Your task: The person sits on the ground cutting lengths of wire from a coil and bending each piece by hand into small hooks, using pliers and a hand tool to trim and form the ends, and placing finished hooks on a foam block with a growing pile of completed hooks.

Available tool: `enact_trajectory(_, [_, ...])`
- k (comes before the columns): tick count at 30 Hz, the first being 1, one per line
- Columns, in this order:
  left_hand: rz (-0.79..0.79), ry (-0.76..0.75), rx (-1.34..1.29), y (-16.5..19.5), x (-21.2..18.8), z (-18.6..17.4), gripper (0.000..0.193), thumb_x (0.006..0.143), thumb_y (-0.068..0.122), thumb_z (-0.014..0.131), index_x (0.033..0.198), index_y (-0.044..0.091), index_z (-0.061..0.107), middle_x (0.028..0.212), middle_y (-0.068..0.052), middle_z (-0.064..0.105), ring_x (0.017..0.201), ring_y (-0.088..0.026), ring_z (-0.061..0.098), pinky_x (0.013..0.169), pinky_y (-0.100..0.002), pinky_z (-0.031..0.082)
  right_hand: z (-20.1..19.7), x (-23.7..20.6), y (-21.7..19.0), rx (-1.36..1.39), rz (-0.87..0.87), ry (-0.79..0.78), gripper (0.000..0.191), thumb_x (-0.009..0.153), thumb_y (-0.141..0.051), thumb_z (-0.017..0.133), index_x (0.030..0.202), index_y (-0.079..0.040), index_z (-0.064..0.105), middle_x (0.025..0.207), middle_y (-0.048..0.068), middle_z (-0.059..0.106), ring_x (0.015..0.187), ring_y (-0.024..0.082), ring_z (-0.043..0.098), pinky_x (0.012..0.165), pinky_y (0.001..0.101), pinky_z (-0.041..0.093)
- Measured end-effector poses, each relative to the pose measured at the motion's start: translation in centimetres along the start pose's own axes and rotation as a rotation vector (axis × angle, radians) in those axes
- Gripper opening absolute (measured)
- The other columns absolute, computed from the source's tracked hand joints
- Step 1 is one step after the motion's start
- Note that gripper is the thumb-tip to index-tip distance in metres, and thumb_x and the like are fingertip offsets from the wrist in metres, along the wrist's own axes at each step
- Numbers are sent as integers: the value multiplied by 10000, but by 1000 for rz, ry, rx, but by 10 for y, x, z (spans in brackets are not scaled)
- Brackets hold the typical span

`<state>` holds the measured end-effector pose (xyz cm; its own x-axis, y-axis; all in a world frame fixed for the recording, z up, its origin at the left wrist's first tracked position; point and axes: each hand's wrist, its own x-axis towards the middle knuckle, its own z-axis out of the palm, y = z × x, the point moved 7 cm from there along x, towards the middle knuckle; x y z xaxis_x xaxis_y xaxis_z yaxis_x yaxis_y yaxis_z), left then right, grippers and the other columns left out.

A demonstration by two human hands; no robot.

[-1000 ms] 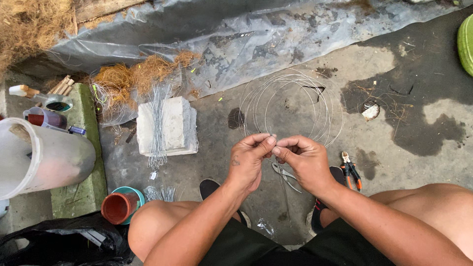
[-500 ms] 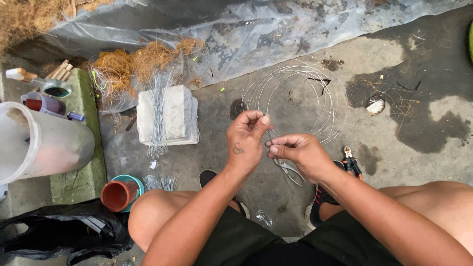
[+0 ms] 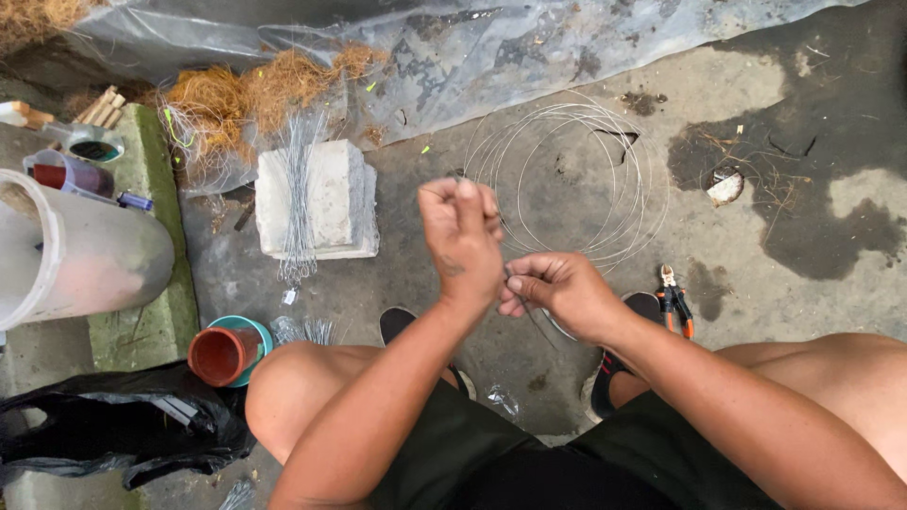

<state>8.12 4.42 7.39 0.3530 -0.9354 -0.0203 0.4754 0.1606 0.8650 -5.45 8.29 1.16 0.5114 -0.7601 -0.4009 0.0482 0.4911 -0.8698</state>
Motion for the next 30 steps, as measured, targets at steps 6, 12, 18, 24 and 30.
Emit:
enact_trajectory(6, [114, 183, 10, 27, 36, -21, 127, 1082, 186, 508, 1072, 101, 415, 784, -42, 549, 583, -94, 436, 459, -251, 362, 1, 0, 12, -81, 74, -56, 208, 960, -78, 634, 1099, 58, 708, 899, 103, 750, 816, 200, 755, 742, 335, 618])
enact_trajectory(12, [113, 253, -112, 56, 59, -48, 100, 1077, 167, 487, 1055, 98, 418, 766, -45, 518, 537, -84, 378, 429, -240, 283, 0, -2, 19, -124, 106, -104, 191, 944, -73, 662, 1072, 49, 734, 890, 114, 762, 807, 199, 761, 716, 333, 602])
enact_trajectory(18, [130, 277, -146, 67, 64, -60, 102, 1083, 158, 494, 1053, 90, 425, 786, -60, 527, 517, -75, 349, 415, -241, 247, -3, 0, 27, -132, 145, -86, 184, 937, -75, 671, 1054, 50, 738, 881, 117, 764, 793, 199, 755, 707, 338, 601])
enact_trajectory(24, [181, 287, -121, 82, 73, -76, 111, 1070, 117, 532, 1058, 87, 427, 817, -75, 542, 514, -74, 340, 422, -247, 242, -5, 1, 31, -141, 104, -67, 189, 948, -87, 671, 1061, 52, 730, 891, 105, 754, 794, 172, 727, 746, 325, 606])
enact_trajectory(30, [159, 342, -166, 91, 80, -87, 109, 1066, 145, 523, 1060, 75, 440, 781, -76, 531, 497, -97, 376, 412, -251, 266, -12, 2, 22, -174, 47, 15, 198, 936, -88, 684, 1062, 58, 727, 888, 81, 758, 798, 143, 718, 758, 300, 598])
